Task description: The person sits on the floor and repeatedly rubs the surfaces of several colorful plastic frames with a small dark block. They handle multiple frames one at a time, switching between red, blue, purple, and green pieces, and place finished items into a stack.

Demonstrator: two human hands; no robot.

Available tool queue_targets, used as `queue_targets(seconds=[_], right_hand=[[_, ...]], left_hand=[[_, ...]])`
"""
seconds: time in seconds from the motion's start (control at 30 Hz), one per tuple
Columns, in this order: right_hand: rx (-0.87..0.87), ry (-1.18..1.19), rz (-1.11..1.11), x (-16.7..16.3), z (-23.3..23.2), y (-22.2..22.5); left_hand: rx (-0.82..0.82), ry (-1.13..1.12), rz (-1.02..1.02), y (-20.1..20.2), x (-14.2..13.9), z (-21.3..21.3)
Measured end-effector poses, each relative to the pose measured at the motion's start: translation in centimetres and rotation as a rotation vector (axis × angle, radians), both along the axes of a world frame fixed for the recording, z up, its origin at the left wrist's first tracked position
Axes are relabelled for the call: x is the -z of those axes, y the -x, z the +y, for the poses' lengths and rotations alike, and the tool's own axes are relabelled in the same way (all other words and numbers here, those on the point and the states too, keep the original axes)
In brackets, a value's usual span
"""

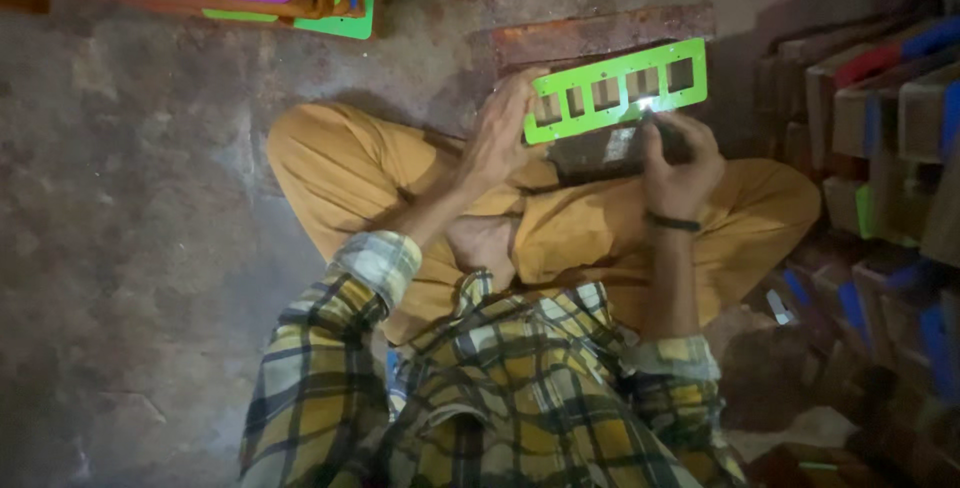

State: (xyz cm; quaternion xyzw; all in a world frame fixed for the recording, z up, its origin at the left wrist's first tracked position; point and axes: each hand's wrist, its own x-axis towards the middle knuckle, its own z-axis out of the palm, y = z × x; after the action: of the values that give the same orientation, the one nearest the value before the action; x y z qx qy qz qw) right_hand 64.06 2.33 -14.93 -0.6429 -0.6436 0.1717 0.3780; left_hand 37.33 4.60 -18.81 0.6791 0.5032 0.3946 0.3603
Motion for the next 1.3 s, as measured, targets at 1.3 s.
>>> queue_targets(seconds=[1.3], right_hand=[[-0.397, 0.130, -0.185, -1.6, 3.0, 13.4]], left_hand=[[-0.135, 0.165, -0.265, 1.6, 3.7, 0.6]])
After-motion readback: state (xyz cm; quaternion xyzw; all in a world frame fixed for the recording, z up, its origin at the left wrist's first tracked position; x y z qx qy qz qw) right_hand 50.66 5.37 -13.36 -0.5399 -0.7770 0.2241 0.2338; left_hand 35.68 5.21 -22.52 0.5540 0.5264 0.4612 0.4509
